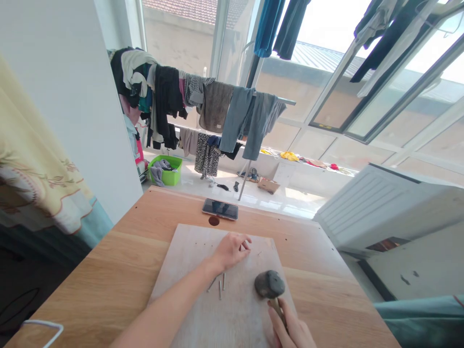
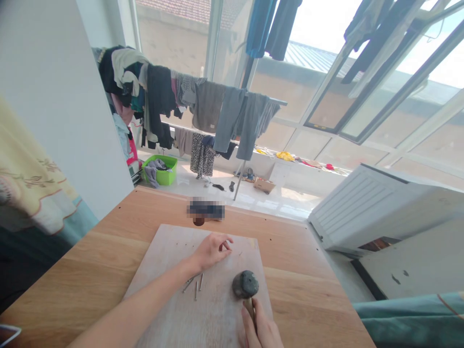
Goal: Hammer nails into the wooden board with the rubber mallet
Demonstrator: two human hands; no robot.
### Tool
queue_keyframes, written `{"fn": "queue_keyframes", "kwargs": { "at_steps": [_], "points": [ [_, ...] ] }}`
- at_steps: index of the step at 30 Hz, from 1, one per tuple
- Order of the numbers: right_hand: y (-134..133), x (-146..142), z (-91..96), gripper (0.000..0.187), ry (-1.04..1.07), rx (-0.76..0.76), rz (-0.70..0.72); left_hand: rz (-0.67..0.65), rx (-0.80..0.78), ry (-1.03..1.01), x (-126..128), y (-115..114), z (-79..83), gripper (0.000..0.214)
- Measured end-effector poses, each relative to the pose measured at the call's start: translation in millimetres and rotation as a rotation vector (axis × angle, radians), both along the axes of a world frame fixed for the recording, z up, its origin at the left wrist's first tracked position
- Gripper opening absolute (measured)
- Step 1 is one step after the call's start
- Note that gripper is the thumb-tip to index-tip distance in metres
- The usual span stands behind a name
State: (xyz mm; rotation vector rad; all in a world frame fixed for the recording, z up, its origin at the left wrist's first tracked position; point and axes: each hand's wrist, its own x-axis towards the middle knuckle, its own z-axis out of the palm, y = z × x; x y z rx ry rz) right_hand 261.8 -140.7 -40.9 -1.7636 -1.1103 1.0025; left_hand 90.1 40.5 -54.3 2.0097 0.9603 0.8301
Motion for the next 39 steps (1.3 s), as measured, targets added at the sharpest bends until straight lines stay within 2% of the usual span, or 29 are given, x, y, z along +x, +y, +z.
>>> {"fn": "queue_keyframes", "kwargs": {
  "at_steps": [7,11,15,18,20,22,27,31,34,39],
  "points": [
    [12,5,15.1,0.032,0.032,-0.061,0.034,-0.006,-0.037,0.004,-1,-1,1.8,0.031],
    [26,-1,26.0,0.042,-0.014,-0.120,0.130,0.002,-0.032,0.032,-1,-1,2.4,0.033],
    [47,-4,54.0,0.051,-0.117,-0.040,0.203,0.007,-0.013,0.041,-1,0,0.4,0.034],
    [59,-13,74.4,0.055,-0.053,0.019,0.198,0.000,-0.006,0.033,-1,0,-1.5,0.033],
    [64,-22,78.6,0.055,-0.031,0.102,0.160,-0.003,0.000,0.036,-1,0,-1.9,0.033],
    [67,-31,73.8,0.054,-0.061,0.139,0.135,-0.002,0.003,0.034,-2,0,-1.6,0.033],
    [66,-39,52.5,0.049,-0.132,0.024,0.146,0.015,0.012,0.026,-1,-2,-2.2,0.039],
    [56,-31,53.7,0.052,-0.100,0.076,0.104,0.008,-0.005,0.021,-1,-2,-2.9,0.033],
    [43,-25,51.7,0.057,-0.044,0.021,0.133,-0.004,-0.015,0.026,-2,-2,-0.7,0.032],
    [20,-23,20.2,0.064,-0.057,-0.057,0.125,-0.002,0.018,0.084,-2,-3,2.7,0.047]
  ]
}}
